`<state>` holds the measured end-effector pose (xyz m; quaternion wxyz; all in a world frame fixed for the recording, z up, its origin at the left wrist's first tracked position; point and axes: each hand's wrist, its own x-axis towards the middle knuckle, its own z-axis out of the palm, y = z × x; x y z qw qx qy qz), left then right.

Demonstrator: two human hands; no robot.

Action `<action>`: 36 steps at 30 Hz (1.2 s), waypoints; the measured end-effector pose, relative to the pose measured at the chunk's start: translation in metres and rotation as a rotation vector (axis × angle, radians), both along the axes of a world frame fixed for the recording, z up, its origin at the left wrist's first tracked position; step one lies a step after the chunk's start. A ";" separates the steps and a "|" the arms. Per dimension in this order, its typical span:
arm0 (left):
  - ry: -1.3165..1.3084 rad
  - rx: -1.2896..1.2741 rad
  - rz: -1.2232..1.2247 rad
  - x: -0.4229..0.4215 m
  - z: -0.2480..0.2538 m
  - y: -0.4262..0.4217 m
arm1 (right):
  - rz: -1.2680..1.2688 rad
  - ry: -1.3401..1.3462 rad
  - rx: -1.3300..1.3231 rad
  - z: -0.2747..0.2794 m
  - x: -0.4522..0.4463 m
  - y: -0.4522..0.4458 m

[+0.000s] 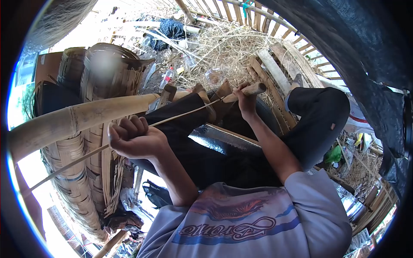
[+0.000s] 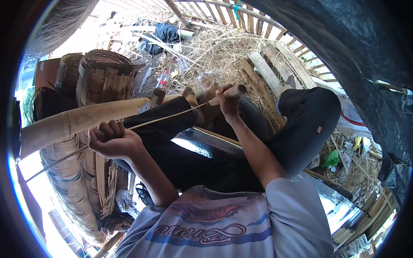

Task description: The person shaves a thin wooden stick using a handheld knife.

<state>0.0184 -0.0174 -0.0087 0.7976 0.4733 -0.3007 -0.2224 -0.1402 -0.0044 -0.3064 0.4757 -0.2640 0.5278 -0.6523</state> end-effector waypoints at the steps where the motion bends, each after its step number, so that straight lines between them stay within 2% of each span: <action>1: 0.015 -0.023 -0.004 0.002 0.004 0.000 | -0.005 -0.014 0.022 0.013 -0.003 -0.004; 4: 0.096 -0.028 0.022 0.005 0.007 -0.001 | 0.049 -0.030 0.077 0.059 -0.009 -0.011; 6: 0.091 -0.023 0.023 0.005 0.007 0.000 | 0.134 -0.040 -0.013 0.070 -0.006 -0.007; 8: 0.088 -0.023 0.012 0.006 0.006 0.003 | 0.183 0.022 0.005 0.015 0.003 0.010; 9: 0.123 -0.027 -0.015 0.006 0.004 0.002 | 0.223 0.089 0.010 0.018 0.003 0.008; 10: 0.157 -0.034 -0.043 0.005 0.004 0.000 | 0.218 0.093 0.000 0.021 -0.002 0.006; 12: 0.135 -0.034 -0.026 0.002 0.006 -0.002 | 0.084 -0.072 0.142 0.035 -0.009 0.008; 16: 0.103 -0.018 -0.013 0.003 0.006 0.000 | 0.056 -0.049 0.067 0.054 -0.015 -0.007; 18: 0.073 0.002 0.013 0.004 0.006 0.002 | 0.026 -0.013 0.011 0.039 -0.006 0.001; 20: 0.051 -0.003 0.026 0.004 0.007 0.000 | 0.200 0.040 0.077 0.006 0.003 0.015; 22: 0.116 -0.024 -0.026 0.007 0.006 0.000 | 0.140 0.098 -0.007 0.017 0.001 0.014; 25: 0.070 -0.021 0.033 0.003 0.006 0.001 | 0.042 0.050 0.252 0.049 -0.013 -0.001; 28: 0.063 -0.006 0.055 0.002 0.007 0.001 | -0.043 -0.027 0.123 0.060 -0.014 -0.009; 30: 0.011 0.025 0.057 0.004 0.004 0.001 | -0.047 -0.084 0.101 0.047 -0.007 -0.002; 32: -0.030 0.045 0.050 -0.001 0.004 -0.001 | 0.004 0.092 0.064 0.016 -0.002 0.006; 33: 0.001 0.023 0.028 -0.004 0.005 -0.001 | 0.023 -0.019 0.123 0.015 -0.004 0.004; 36: 0.077 -0.021 -0.016 0.000 0.007 0.000 | -0.027 -0.042 0.155 0.056 -0.011 -0.008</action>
